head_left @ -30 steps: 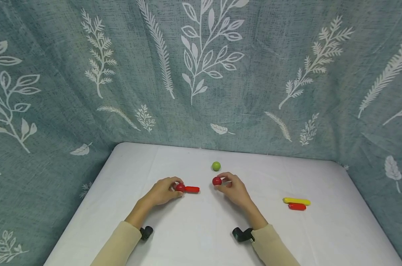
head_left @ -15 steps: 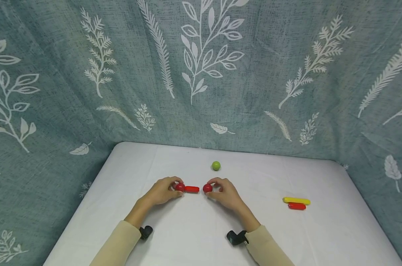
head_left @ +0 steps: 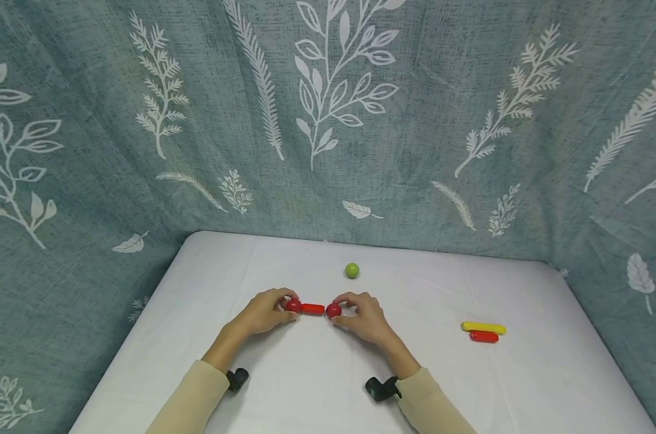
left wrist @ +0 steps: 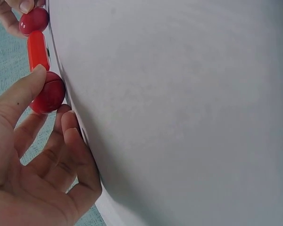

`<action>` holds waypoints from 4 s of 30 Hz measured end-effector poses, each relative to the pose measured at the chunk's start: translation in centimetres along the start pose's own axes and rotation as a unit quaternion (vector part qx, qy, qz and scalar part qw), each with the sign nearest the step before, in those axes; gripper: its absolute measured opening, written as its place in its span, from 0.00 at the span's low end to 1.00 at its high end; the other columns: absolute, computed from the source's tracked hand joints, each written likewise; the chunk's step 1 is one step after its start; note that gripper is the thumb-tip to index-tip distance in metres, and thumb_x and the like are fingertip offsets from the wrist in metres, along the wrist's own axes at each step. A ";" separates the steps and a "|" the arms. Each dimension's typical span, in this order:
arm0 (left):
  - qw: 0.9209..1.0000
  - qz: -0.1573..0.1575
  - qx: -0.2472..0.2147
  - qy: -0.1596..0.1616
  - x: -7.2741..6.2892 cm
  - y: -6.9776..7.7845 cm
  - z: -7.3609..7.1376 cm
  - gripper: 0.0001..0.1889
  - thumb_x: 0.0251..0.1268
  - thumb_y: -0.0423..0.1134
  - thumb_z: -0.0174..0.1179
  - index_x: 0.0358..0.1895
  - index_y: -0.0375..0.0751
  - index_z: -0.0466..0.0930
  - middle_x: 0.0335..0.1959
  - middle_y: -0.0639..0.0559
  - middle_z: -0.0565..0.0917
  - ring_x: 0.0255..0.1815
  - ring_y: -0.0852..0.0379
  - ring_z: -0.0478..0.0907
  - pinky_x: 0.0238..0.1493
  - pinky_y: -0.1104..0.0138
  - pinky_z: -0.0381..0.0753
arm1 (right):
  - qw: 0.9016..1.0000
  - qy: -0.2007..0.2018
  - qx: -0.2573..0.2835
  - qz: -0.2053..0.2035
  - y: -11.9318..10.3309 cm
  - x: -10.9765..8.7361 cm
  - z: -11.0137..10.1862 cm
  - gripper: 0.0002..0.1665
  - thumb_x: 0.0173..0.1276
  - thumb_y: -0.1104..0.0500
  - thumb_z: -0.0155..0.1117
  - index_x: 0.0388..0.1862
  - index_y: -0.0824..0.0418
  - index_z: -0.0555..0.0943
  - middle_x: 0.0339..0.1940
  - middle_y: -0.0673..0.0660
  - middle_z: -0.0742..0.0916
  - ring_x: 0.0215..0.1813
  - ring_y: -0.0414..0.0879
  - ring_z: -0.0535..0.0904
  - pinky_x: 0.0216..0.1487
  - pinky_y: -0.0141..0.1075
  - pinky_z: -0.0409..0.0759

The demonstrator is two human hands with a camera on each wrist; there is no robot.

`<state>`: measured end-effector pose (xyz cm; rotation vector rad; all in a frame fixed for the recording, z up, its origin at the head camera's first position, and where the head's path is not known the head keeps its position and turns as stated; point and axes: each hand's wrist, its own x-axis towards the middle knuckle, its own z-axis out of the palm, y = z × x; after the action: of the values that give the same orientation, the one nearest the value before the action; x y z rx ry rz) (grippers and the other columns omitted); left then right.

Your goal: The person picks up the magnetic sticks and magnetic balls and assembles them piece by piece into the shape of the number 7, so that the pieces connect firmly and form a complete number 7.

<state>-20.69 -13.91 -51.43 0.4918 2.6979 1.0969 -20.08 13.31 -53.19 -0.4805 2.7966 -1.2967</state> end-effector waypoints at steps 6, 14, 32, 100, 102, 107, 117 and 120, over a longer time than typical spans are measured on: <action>1.000 -0.003 -0.001 0.000 0.0 0.0 0.0 0.19 0.60 0.40 0.73 0.54 0.48 0.82 0.36 0.55 0.79 0.32 0.57 0.74 0.34 0.62 0.74 | 1.000 -0.006 -0.011 0.012 -0.4 0.0 0.1 0.17 0.58 0.53 0.78 0.47 0.46 0.88 0.43 0.48 0.85 0.47 0.49 0.75 0.46 0.50 0.69; 1.000 -0.001 -0.002 0.001 0.1 0.0 0.0 0.19 0.60 0.40 0.73 0.54 0.48 0.82 0.37 0.54 0.79 0.32 0.57 0.73 0.33 0.62 0.74 | 1.000 -0.007 -0.017 0.016 -0.5 0.0 0.1 0.17 0.58 0.53 0.78 0.48 0.47 0.87 0.43 0.51 0.84 0.46 0.49 0.74 0.45 0.49 0.69; 1.000 -0.017 -0.006 -0.003 -0.1 0.1 -0.4 0.18 0.59 0.40 0.73 0.53 0.49 0.82 0.36 0.54 0.79 0.32 0.57 0.73 0.32 0.62 0.73 | 0.998 0.017 0.040 0.048 0.3 -3.2 -4.7 0.19 0.64 0.58 0.74 0.54 0.56 0.84 0.45 0.58 0.83 0.43 0.51 0.75 0.44 0.44 0.73; 1.000 -0.004 -0.009 -0.006 0.1 -0.3 -0.1 0.19 0.61 0.41 0.73 0.54 0.49 0.82 0.36 0.55 0.79 0.31 0.57 0.72 0.32 0.62 0.73 | 0.952 0.084 -0.179 0.233 11.5 -14.5 -19.1 0.23 0.62 0.60 0.73 0.53 0.70 0.81 0.42 0.74 0.81 0.41 0.64 0.77 0.33 0.49 0.75; 1.000 -0.004 -0.008 -0.006 0.1 -0.4 -0.1 0.19 0.60 0.41 0.73 0.54 0.49 0.82 0.36 0.55 0.79 0.31 0.57 0.72 0.32 0.62 0.73 | 0.951 0.080 -0.183 0.234 11.6 -14.5 -19.0 0.22 0.62 0.60 0.73 0.52 0.70 0.81 0.43 0.75 0.81 0.44 0.67 0.78 0.35 0.52 0.76; 1.000 -0.008 -0.007 -0.007 0.2 -0.4 0.0 0.18 0.60 0.41 0.73 0.54 0.50 0.82 0.36 0.55 0.79 0.31 0.57 0.72 0.32 0.62 0.73 | 0.951 0.078 -0.187 0.234 11.7 -14.4 -18.9 0.22 0.62 0.61 0.73 0.52 0.71 0.81 0.43 0.74 0.81 0.46 0.70 0.77 0.38 0.56 0.76; 1.000 -0.008 -0.004 -0.005 0.2 -0.4 0.0 0.18 0.60 0.42 0.73 0.53 0.51 0.82 0.36 0.55 0.79 0.32 0.57 0.73 0.33 0.62 0.73 | 0.960 0.069 -0.153 0.224 10.3 -14.3 -18.8 0.22 0.64 0.58 0.73 0.53 0.68 0.82 0.43 0.67 0.83 0.40 0.56 0.76 0.34 0.46 0.73; 1.000 -0.009 -0.005 -0.004 0.1 -0.4 0.0 0.18 0.60 0.41 0.73 0.53 0.50 0.82 0.36 0.55 0.79 0.32 0.57 0.73 0.33 0.62 0.73 | 0.965 0.068 -0.141 0.208 9.5 -14.1 -18.5 0.21 0.64 0.56 0.73 0.53 0.66 0.83 0.43 0.64 0.84 0.38 0.52 0.76 0.33 0.42 0.72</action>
<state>-20.91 -14.13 -51.72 0.4691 2.6820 1.1015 -11.92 36.85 -49.75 0.2011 2.9792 -0.8811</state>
